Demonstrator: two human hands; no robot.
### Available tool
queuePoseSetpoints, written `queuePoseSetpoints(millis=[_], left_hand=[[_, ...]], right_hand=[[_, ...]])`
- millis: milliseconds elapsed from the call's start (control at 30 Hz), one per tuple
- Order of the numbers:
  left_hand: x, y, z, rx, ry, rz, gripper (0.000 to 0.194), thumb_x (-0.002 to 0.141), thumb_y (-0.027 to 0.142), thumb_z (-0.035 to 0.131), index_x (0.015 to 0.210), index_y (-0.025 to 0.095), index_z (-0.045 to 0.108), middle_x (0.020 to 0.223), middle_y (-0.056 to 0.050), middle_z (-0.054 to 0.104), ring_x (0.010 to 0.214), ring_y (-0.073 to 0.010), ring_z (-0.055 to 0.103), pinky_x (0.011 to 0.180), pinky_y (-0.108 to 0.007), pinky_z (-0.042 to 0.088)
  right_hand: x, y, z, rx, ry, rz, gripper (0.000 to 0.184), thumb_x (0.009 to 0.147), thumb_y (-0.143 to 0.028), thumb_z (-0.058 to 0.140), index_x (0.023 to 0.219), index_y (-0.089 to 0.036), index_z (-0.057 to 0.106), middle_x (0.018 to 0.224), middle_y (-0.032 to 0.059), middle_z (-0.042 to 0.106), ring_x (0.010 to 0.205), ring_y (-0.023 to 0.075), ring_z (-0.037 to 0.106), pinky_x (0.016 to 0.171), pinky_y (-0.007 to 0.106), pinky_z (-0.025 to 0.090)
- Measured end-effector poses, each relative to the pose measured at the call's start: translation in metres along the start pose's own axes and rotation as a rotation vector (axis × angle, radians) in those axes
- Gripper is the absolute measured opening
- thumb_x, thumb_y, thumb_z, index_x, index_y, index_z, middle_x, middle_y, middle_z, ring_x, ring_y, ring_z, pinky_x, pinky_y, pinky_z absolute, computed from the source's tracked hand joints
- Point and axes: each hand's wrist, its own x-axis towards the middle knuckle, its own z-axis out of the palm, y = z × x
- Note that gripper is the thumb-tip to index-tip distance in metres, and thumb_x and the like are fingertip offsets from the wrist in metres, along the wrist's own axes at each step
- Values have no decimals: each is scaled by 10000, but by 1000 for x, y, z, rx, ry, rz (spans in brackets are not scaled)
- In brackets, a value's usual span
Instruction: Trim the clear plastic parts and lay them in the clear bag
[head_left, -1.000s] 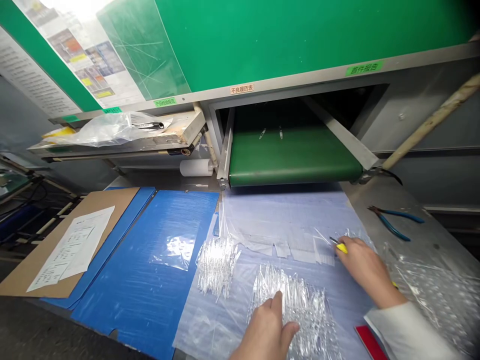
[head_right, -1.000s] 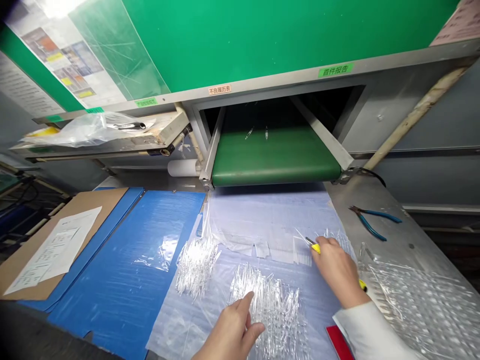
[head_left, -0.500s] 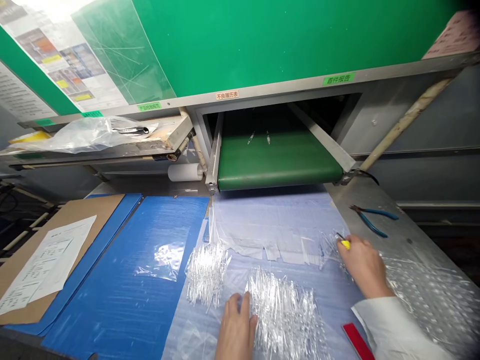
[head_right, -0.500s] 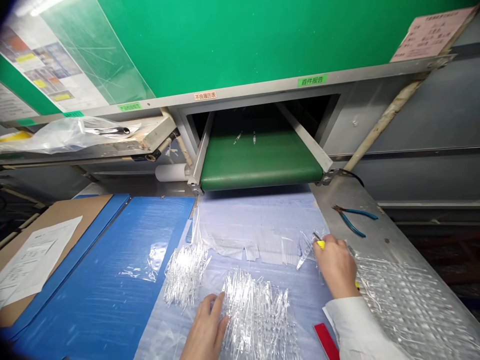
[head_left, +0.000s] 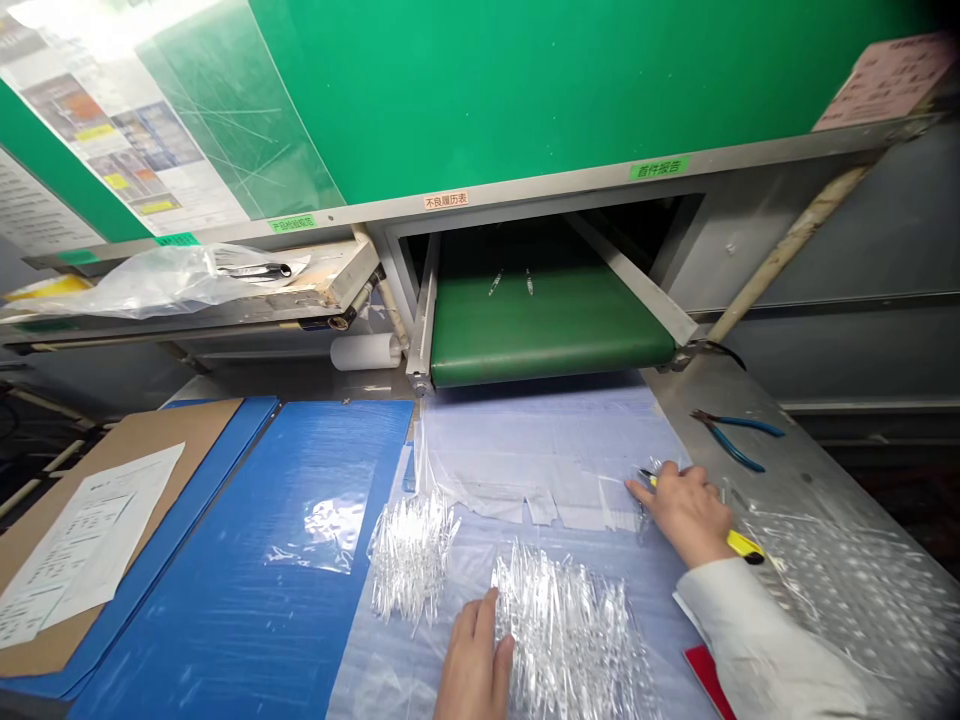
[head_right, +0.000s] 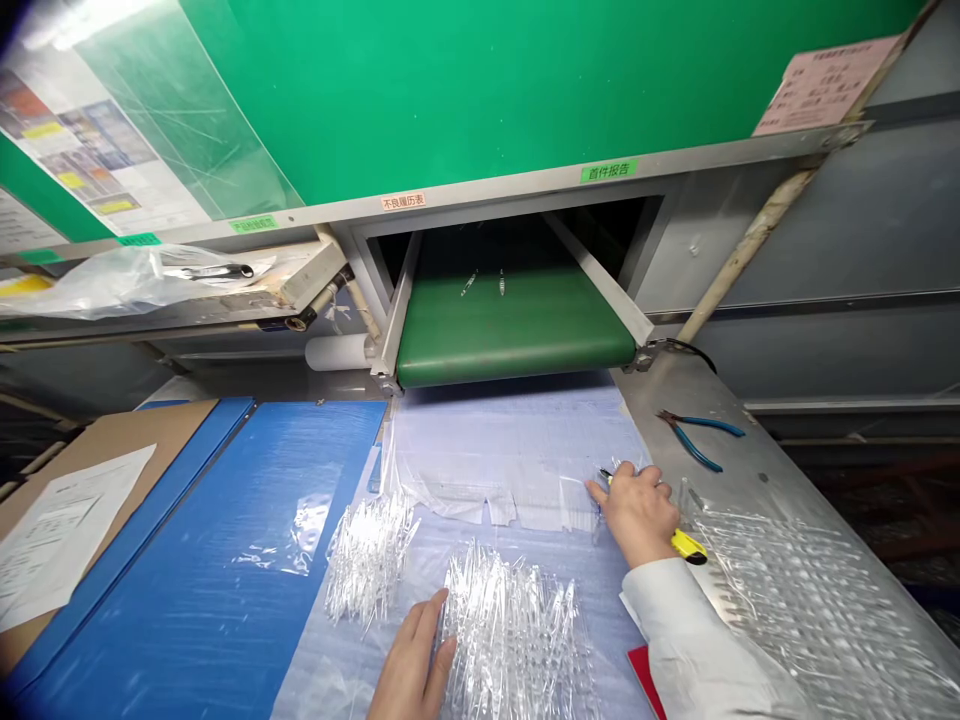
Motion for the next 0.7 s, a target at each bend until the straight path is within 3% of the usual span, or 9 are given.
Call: queuePoseSetpoints(millis=[200, 367, 533, 700], left_hand=[[0, -1, -1, -36, 25, -8, 496, 864, 346, 300, 1283, 106, 413, 1169, -164, 529, 1104, -245, 475, 920, -347, 372], [2, -2, 0, -98, 50, -28, 491, 869, 364, 301, 1268, 102, 416, 1123, -154, 534, 1072, -240, 489, 899, -357, 391], [3, -6, 3, -124, 66, -11, 500, 866, 371, 301, 1255, 83, 428, 1133, -167, 530, 1045, -245, 499, 889, -359, 399], [3, -7, 2, -103, 54, 22, 492, 872, 362, 295, 1241, 73, 446, 1150, -175, 519, 1057, -244, 492, 905, -363, 394]], right_hand=[[4, 10, 0, -14, -72, 44, 442, 827, -426, 391, 1077, -89, 529, 992, 206, 555, 892, 325, 596, 644, 391, 440], [5, 9, -2, -24, -95, 20, 406, 827, -388, 398, 1036, -74, 548, 1021, 209, 568, 934, 315, 587, 658, 384, 446], [8, 12, -7, -67, -128, 20, 335, 868, -409, 434, 1027, -141, 557, 998, 90, 611, 901, 203, 588, 725, 362, 459], [14, 16, -7, -77, -159, -16, 315, 873, -410, 468, 1023, -149, 562, 951, 45, 618, 811, 153, 599, 716, 352, 481]])
